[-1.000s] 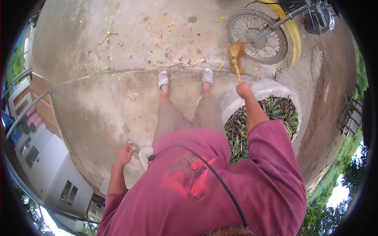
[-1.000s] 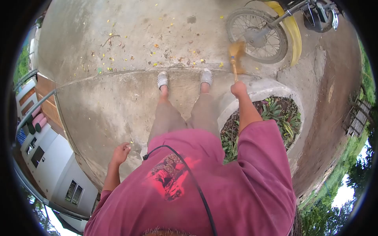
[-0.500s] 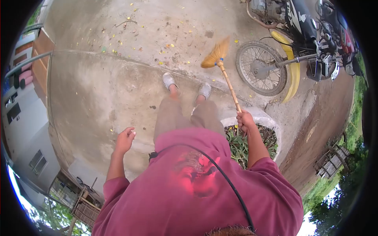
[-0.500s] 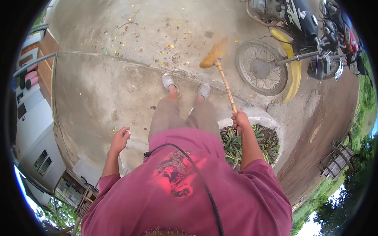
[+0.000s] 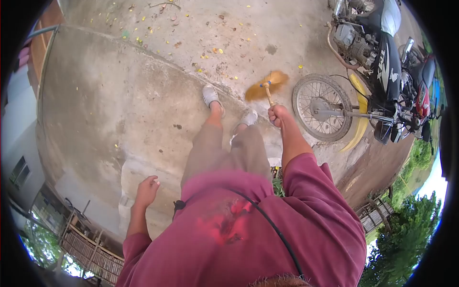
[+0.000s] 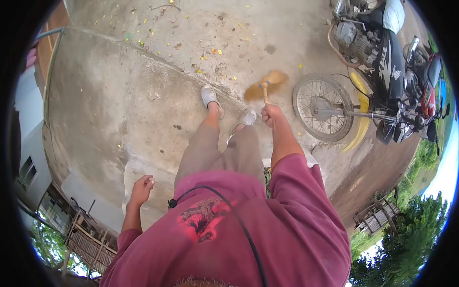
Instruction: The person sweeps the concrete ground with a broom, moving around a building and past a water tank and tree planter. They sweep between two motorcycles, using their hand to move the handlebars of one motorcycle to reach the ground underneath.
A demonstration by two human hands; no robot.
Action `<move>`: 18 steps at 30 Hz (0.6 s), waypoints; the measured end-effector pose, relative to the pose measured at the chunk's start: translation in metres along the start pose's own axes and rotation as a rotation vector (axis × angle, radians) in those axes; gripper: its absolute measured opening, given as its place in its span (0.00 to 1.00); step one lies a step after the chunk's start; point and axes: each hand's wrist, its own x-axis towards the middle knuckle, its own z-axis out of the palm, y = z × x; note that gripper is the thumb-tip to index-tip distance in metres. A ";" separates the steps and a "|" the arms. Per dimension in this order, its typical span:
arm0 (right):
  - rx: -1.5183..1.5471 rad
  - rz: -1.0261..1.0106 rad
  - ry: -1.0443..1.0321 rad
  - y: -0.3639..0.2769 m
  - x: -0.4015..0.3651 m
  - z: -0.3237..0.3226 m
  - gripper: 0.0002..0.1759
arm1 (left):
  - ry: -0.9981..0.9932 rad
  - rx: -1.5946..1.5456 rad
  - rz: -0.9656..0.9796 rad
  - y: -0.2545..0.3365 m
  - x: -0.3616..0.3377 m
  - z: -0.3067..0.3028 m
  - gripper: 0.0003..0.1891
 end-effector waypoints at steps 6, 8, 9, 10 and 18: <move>0.115 -0.062 -0.296 -0.100 -0.007 0.099 0.03 | 0.042 -0.057 -0.004 -0.021 0.032 -0.016 0.17; 0.103 -0.109 -0.277 -0.104 -0.034 0.103 0.04 | 0.058 -0.106 -0.023 -0.020 0.035 -0.019 0.16; 0.106 -0.124 -0.287 -0.094 -0.047 0.086 0.04 | 0.069 -0.127 -0.034 -0.020 0.034 -0.023 0.16; 0.109 -0.141 -0.301 -0.083 -0.062 0.066 0.04 | 0.072 -0.140 -0.034 -0.021 0.033 -0.026 0.16; 0.102 0.192 0.058 0.000 -0.170 -0.083 0.07 | 0.118 -0.244 -0.079 -0.038 0.047 0.012 0.16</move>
